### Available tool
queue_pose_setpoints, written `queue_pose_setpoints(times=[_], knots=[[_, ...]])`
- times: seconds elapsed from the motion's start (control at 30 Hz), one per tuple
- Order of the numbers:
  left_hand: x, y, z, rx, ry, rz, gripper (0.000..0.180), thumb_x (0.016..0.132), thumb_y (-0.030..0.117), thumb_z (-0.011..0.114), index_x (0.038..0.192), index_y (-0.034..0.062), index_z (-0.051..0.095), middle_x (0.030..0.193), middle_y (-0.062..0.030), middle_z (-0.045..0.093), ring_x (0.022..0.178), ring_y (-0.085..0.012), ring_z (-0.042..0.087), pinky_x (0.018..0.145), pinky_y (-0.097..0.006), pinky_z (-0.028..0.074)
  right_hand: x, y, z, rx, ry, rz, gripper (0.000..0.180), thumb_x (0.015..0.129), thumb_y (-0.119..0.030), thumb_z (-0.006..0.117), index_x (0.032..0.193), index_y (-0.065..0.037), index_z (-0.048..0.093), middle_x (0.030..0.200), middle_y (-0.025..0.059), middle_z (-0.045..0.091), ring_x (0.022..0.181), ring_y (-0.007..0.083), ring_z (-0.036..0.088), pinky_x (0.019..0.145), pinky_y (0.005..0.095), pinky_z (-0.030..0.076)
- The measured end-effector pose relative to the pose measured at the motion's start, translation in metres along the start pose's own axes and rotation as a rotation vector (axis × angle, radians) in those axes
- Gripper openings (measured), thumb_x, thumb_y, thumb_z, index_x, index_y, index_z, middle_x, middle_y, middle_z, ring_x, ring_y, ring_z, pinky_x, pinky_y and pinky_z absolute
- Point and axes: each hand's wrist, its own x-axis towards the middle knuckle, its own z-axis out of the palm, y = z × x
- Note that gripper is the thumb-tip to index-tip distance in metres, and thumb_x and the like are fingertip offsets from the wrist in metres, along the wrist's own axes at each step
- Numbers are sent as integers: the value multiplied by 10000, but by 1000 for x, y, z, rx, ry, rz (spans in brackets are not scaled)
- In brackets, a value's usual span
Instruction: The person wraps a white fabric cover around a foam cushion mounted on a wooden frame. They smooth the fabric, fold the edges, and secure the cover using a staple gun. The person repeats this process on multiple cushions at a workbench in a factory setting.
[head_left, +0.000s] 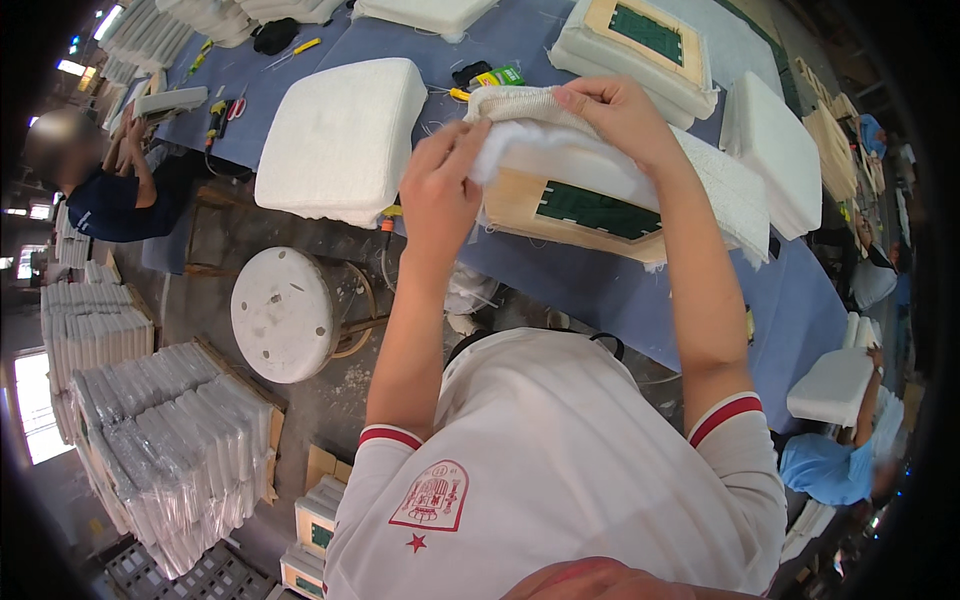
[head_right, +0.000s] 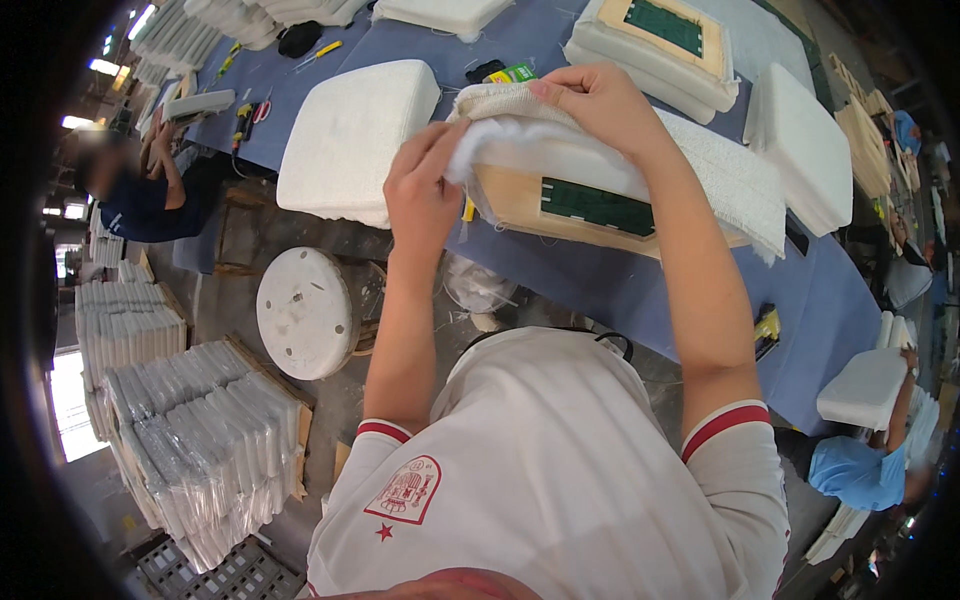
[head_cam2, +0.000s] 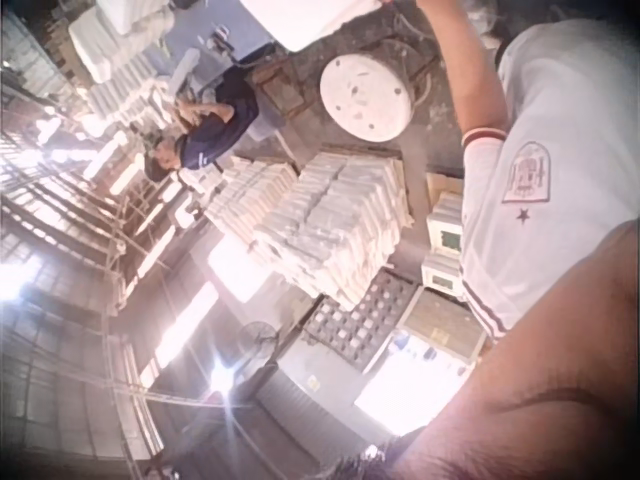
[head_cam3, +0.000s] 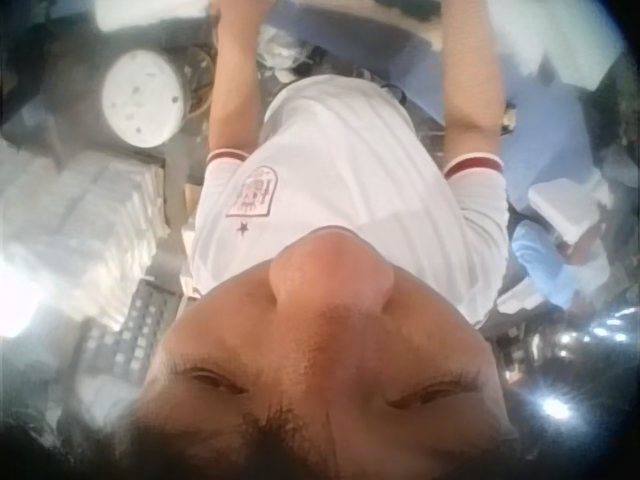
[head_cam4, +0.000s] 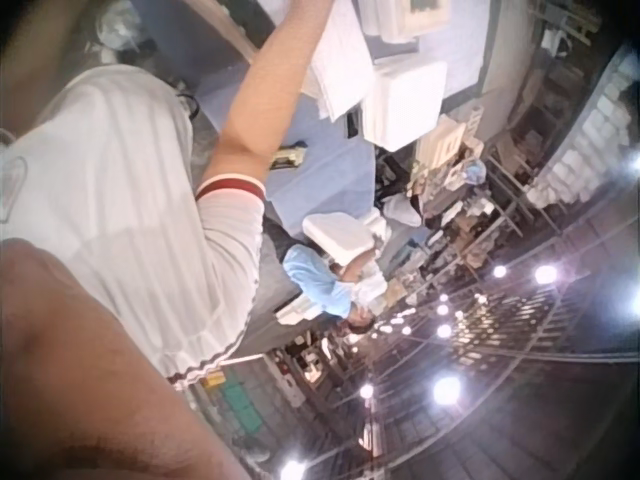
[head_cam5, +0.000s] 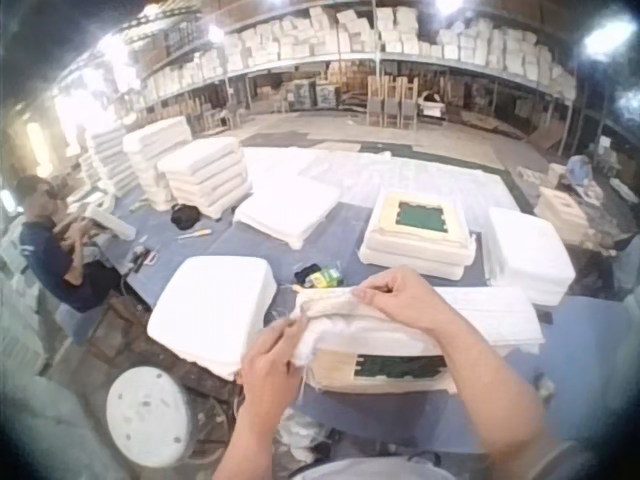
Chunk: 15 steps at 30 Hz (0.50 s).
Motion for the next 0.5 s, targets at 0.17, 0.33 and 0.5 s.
queue_pose_setpoints(times=[0.17, 0.33, 0.5], knots=[[-40, 27, 16, -14, 19, -55, 618, 682, -132, 653, 1268, 22, 779, 1131, -170, 760, 1025, -369, 740, 885, -437, 606, 5, 16, 0, -100, 96, -135, 312, 1020, -312, 811, 1131, -23, 849, 808, 10, 763, 718, 72, 566, 679, 310, 489], [-59, 39, -7, 27, -23, 24, 564, 657, -126, 658, 1196, -4, 775, 1007, -135, 731, 904, -343, 724, 794, -420, 604, 5, 4, 6, -202, 92, -138, 285, 1015, -314, 812, 1109, -48, 856, 754, 74, 743, 662, 131, 569, 660, 328, 489], [-87, 69, -15, -193, -215, 143, 503, 658, -62, 702, 1151, 17, 765, 950, -132, 715, 873, -337, 709, 761, -405, 582, 12, 8, -8, -121, 77, -120, 331, 1029, -345, 798, 1111, -30, 852, 775, 37, 754, 701, 100, 580, 690, 327, 498]])
